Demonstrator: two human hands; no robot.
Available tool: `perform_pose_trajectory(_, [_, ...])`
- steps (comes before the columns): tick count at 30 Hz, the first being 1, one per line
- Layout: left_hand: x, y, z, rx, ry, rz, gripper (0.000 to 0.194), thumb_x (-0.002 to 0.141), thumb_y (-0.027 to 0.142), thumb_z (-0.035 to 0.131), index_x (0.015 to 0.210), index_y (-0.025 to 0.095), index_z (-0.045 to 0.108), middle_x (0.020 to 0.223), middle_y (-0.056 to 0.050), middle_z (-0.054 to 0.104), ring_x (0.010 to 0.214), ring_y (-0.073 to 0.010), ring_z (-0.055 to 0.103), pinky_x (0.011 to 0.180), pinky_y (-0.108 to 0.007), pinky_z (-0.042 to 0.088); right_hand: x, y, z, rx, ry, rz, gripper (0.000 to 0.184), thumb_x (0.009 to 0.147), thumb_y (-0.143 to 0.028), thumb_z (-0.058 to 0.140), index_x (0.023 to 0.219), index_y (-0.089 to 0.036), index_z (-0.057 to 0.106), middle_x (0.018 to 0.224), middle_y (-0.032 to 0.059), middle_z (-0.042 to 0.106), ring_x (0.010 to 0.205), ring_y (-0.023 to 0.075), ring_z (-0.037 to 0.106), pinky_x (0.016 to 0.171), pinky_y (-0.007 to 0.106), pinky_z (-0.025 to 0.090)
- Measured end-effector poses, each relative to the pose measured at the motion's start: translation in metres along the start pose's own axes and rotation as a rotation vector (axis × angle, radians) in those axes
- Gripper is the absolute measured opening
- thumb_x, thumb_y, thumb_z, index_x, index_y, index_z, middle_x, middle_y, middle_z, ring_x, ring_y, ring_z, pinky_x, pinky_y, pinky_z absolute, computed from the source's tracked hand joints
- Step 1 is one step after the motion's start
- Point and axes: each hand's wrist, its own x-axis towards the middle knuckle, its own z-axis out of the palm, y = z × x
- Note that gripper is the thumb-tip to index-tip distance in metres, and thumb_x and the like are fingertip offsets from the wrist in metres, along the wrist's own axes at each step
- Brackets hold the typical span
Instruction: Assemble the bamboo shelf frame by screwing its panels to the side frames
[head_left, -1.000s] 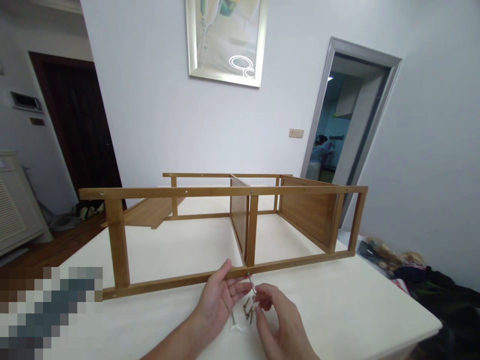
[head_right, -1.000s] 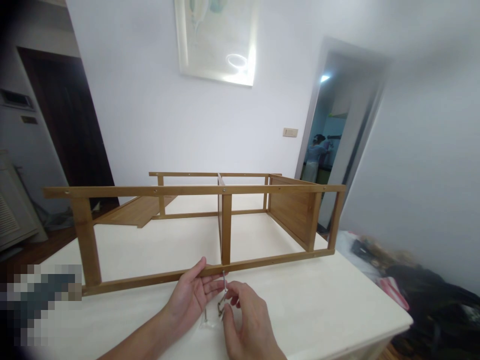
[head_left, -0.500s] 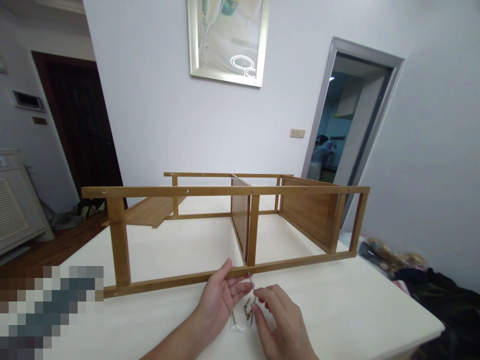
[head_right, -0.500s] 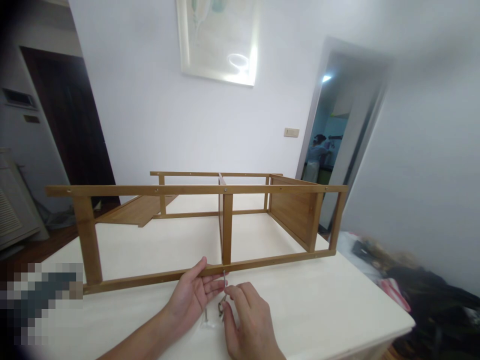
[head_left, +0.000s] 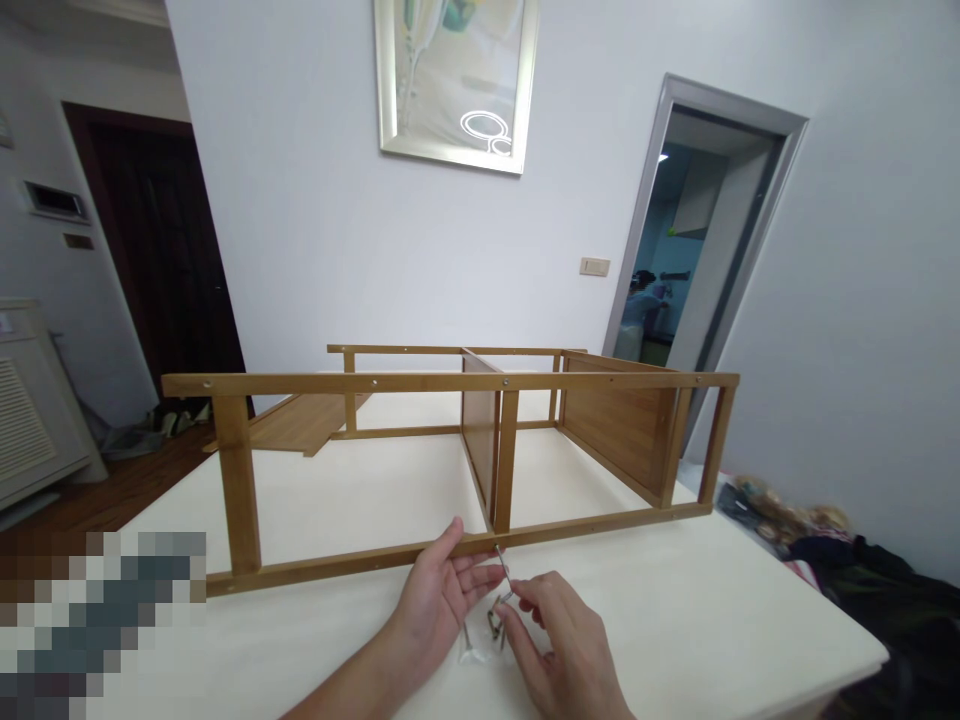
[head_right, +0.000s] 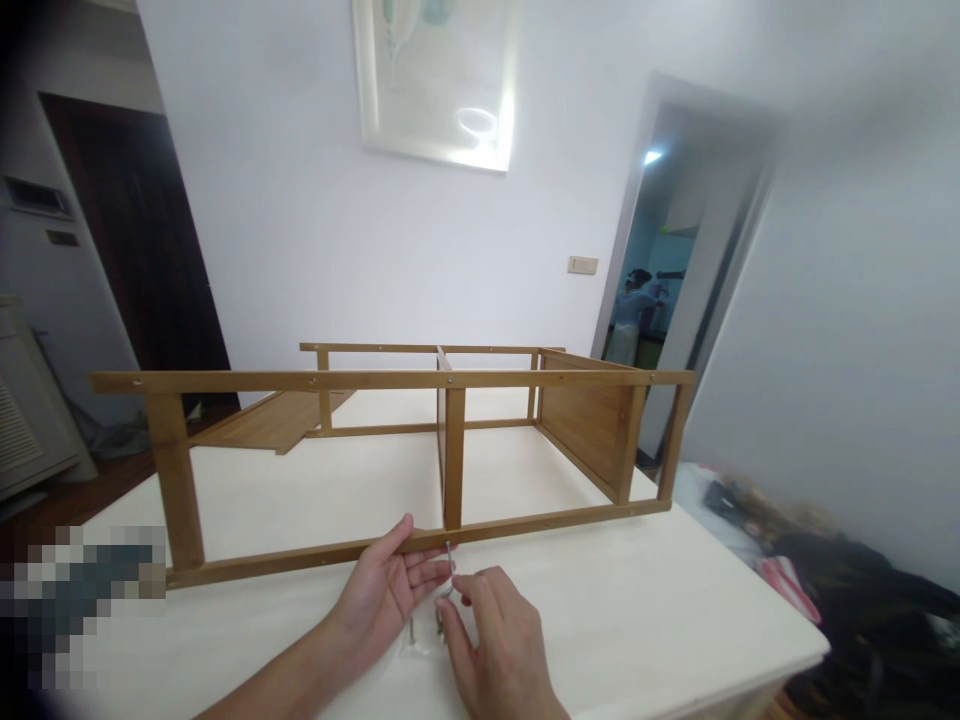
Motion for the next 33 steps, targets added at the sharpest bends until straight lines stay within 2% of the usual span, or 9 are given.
perform_pose_trajectory(7, [0.000, 0.001, 0.001, -0.003, -0.011, -0.010, 0.038, 0.088, 0.040, 0.058, 0.084, 0.004, 0.069, 0.078, -0.016, 0.074, 0.066, -0.0195, 0.071, 0.072, -0.029, 0.056, -0.002, 0.005, 0.011, 0.034, 0.045, 0.054, 0.005, 0.088, -0.025, 0.059, 0.089, -0.020, 0.058, 0.067, -0.0009, 0.058, 0.056, 0.0116, 0.057, 0.049, 0.022, 0.044])
perform_pose_trajectory(11, [0.000, 0.001, 0.001, -0.007, -0.009, -0.014, 0.037, 0.088, 0.040, 0.058, 0.081, 0.006, 0.068, 0.077, -0.015, 0.074, 0.066, -0.0198, 0.071, 0.069, -0.030, 0.056, -0.001, 0.005, 0.013, 0.044, 0.051, 0.085, 0.009, 0.091, -0.026, 0.057, 0.083, -0.020, 0.057, 0.064, -0.0014, 0.057, 0.053, 0.0102, 0.054, 0.047, 0.021, 0.042])
perform_pose_trajectory(17, [0.002, -0.001, 0.000, -0.006, -0.036, 0.006, 0.037, 0.087, 0.040, 0.060, 0.086, 0.004, 0.069, 0.079, -0.015, 0.074, 0.068, -0.0196, 0.071, 0.075, -0.030, 0.056, 0.002, 0.000, 0.011, 0.083, 0.033, 0.177, 0.020, 0.093, -0.027, 0.053, 0.075, -0.020, 0.057, 0.060, -0.0024, 0.054, 0.050, 0.0092, 0.052, 0.045, 0.020, 0.038])
perform_pose_trajectory(23, [0.002, -0.001, -0.001, -0.004, -0.031, 0.000, 0.036, 0.088, 0.040, 0.058, 0.087, 0.006, 0.069, 0.079, -0.015, 0.075, 0.068, -0.0195, 0.071, 0.078, -0.031, 0.056, 0.005, 0.001, 0.009, 0.186, 0.009, 0.236, 0.026, 0.095, -0.031, 0.050, 0.072, -0.021, 0.056, 0.057, -0.0025, 0.055, 0.050, 0.0100, 0.053, 0.045, 0.019, 0.040])
perform_pose_trajectory(25, [0.002, 0.000, 0.000, -0.005, -0.033, 0.002, 0.035, 0.088, 0.040, 0.058, 0.087, 0.006, 0.069, 0.081, -0.015, 0.075, 0.068, -0.0196, 0.072, 0.078, -0.031, 0.056, 0.006, 0.001, 0.008, 0.214, 0.002, 0.240, 0.021, 0.095, -0.030, 0.050, 0.077, -0.020, 0.058, 0.060, -0.0020, 0.057, 0.051, 0.0104, 0.054, 0.046, 0.019, 0.043])
perform_pose_trajectory(28, [0.001, 0.000, 0.001, -0.008, -0.033, 0.003, 0.036, 0.088, 0.040, 0.058, 0.085, 0.006, 0.069, 0.084, -0.016, 0.075, 0.069, -0.0198, 0.072, 0.078, -0.031, 0.055, 0.005, -0.001, 0.005, 0.222, 0.031, 0.266, 0.012, 0.092, -0.028, 0.054, 0.098, -0.019, 0.058, 0.068, -0.0007, 0.061, 0.053, 0.0109, 0.056, 0.050, 0.020, 0.048])
perform_pose_trajectory(30, [0.000, 0.000, 0.002, -0.009, -0.028, 0.000, 0.035, 0.088, 0.039, 0.058, 0.084, 0.006, 0.069, 0.084, -0.016, 0.075, 0.068, -0.0194, 0.071, 0.077, -0.031, 0.055, 0.004, -0.003, 0.002, 0.204, 0.061, 0.269, 0.020, 0.090, -0.026, 0.056, 0.109, -0.019, 0.054, 0.072, 0.0005, 0.063, 0.054, 0.0113, 0.056, 0.049, 0.021, 0.048])
perform_pose_trajectory(33, [-0.001, 0.001, 0.004, -0.017, -0.014, -0.003, 0.034, 0.089, 0.038, 0.057, 0.083, 0.007, 0.068, 0.082, -0.015, 0.075, 0.065, -0.0187, 0.071, 0.076, -0.030, 0.055, 0.004, -0.006, -0.002, 0.169, 0.090, 0.209, 0.025, 0.088, -0.023, 0.057, 0.113, -0.020, 0.053, 0.075, 0.0017, 0.063, 0.055, 0.0114, 0.057, 0.048, 0.021, 0.049])
